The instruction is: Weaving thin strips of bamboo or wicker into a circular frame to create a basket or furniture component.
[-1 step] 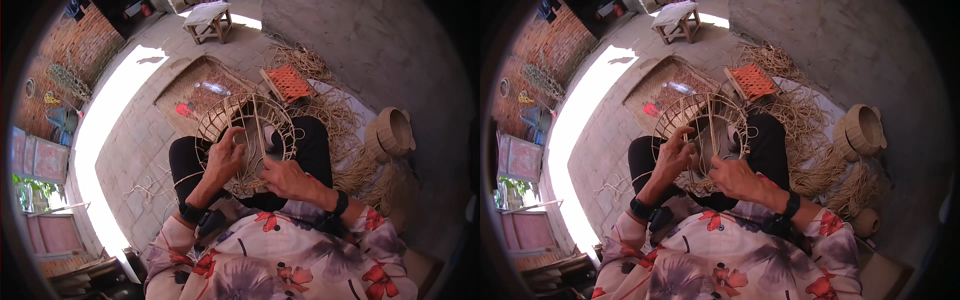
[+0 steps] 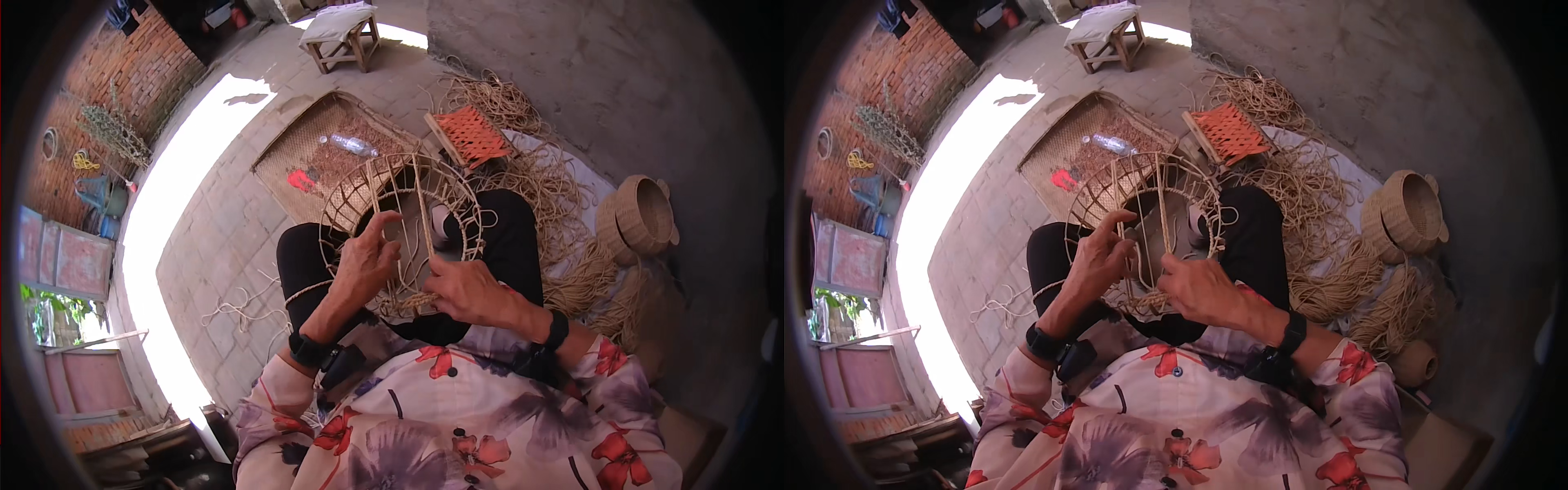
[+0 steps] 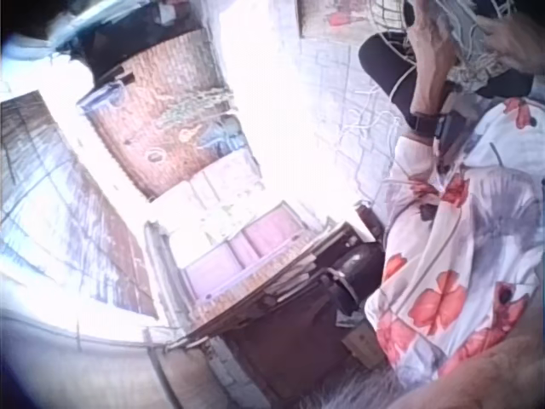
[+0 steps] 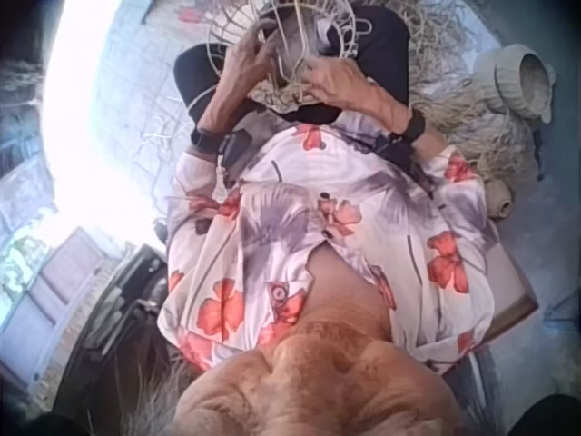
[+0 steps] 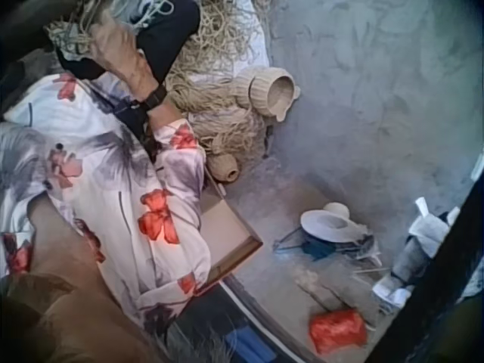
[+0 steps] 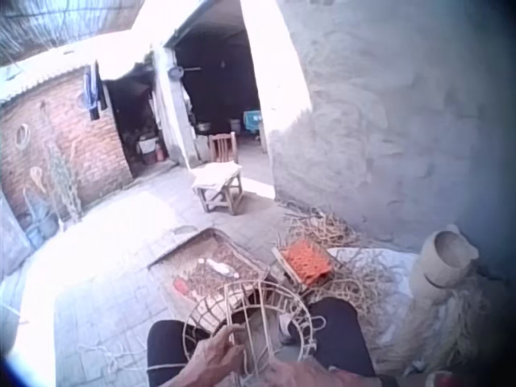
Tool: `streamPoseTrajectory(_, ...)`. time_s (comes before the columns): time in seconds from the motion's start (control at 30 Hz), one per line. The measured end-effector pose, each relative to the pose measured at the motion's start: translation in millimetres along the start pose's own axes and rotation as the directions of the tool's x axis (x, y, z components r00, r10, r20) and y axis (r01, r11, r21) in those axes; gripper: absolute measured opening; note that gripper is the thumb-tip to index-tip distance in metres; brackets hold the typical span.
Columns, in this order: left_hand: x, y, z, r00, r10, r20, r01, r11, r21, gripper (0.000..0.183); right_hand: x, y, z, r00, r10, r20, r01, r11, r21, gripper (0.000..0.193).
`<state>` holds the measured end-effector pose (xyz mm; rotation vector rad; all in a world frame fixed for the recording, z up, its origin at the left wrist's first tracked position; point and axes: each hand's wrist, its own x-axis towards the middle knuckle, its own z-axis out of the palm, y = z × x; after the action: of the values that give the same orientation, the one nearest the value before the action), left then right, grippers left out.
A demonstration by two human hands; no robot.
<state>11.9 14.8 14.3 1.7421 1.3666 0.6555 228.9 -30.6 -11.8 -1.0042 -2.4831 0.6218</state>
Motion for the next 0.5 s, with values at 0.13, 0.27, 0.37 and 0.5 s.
streamPoseTrajectory(0.13,-14,3,-3,0.92,-0.006,0.392,0.022,0.999,-0.038,0.054,2,4,0,1.0,-0.004,0.016,0.004,0.999,0.044,0.011)
streamPoseTrajectory(0.27,-7,-2,4,0.789,-0.14,0.598,0.068,0.988,0.142,0.049,1,6,0,0.999,0.016,0.05,-0.017,1.0,0.019,0.024)
streamPoseTrajectory(0.37,-2,-3,3,0.793,-0.012,0.609,-0.112,0.98,0.165,0.051,3,10,-7,0.998,0.05,0.042,-0.056,0.989,0.139,0.023)
streamPoseTrajectory(0.5,-9,3,3,0.887,0.225,0.403,-0.366,0.874,0.318,0.023,9,33,-27,0.926,0.361,0.109,-0.365,0.783,0.503,0.024)
